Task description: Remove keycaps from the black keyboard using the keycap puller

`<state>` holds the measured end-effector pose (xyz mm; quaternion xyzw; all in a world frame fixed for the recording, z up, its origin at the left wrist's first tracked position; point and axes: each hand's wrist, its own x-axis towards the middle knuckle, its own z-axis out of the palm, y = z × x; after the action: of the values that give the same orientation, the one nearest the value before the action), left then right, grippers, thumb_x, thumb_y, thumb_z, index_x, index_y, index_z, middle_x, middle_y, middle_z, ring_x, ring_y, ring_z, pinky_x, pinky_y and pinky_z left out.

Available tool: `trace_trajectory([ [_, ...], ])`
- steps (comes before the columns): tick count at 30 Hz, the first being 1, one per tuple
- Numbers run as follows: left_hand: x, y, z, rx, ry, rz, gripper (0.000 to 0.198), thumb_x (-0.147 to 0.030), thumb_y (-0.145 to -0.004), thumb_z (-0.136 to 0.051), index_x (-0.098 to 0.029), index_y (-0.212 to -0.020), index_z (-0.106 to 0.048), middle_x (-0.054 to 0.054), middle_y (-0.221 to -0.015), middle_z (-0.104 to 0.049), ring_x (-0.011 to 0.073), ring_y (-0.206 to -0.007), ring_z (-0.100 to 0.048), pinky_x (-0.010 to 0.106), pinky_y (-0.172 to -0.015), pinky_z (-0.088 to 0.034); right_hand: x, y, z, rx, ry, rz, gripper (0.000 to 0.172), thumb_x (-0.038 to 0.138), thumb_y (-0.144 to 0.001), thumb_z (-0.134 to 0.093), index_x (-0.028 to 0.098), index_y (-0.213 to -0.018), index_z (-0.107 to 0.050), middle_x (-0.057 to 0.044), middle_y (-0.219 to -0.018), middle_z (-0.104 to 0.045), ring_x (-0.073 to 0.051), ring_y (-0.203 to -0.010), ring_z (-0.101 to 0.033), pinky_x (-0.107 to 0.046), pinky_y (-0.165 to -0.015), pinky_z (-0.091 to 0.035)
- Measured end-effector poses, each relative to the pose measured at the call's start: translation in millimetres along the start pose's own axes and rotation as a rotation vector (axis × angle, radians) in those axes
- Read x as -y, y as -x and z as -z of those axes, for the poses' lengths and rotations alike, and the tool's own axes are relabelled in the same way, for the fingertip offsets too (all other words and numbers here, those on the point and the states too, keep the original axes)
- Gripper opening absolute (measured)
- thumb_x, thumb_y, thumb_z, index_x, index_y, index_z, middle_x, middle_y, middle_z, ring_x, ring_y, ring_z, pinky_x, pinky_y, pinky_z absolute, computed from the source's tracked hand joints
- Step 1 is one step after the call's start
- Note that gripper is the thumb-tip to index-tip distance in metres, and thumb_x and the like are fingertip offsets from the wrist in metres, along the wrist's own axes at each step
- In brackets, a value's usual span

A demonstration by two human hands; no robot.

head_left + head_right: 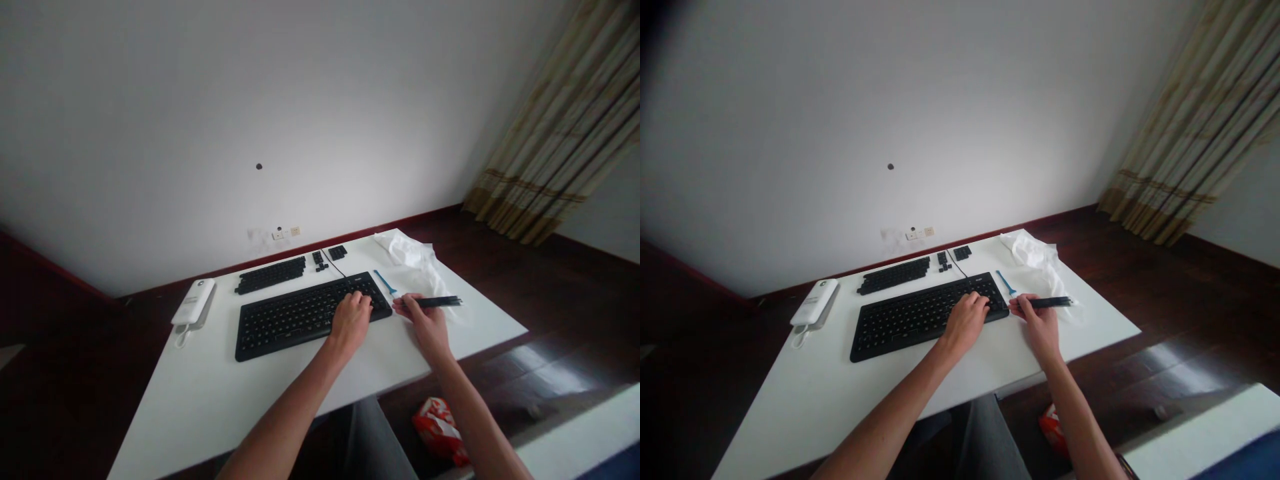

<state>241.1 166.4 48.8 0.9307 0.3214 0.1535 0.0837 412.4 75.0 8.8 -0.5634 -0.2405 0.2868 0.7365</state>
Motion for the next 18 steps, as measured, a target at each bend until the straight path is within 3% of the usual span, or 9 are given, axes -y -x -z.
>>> trace_trajectory([
  [10, 4.2, -2.6, 4.9, -0.013, 0.112, -0.018, 0.025, -0.018, -0.105, -0.054, -0.024, -0.122, -0.071, 0.004, -0.114, -0.069, 0.0180, -0.103, -0.066, 0.028, -0.093, -0.053, 3.7, 1.1, -2.8, 0.001, -0.008, -0.006, 0.043, 0.059, -0.076, -0.087, 0.019, -0.085, -0.074, -0.008, -0.082, -0.080, -0.023, -0.075, -0.077, -0.034, -0.075, -0.067],
  [18, 4.4, 5.5, 6.1, -0.017, 0.146, -0.064, 0.023, -0.018, -0.097, -0.067, -0.022, -0.119, -0.073, 0.005, -0.112, -0.071, 0.0215, -0.106, -0.063, 0.034, -0.098, -0.053, 6.3, 2.2, -3.0, 0.015, -0.007, 0.000, 0.044, 0.059, -0.077, -0.087, 0.019, -0.086, -0.075, -0.008, -0.084, -0.080, -0.021, -0.075, -0.077, -0.032, -0.076, -0.066],
])
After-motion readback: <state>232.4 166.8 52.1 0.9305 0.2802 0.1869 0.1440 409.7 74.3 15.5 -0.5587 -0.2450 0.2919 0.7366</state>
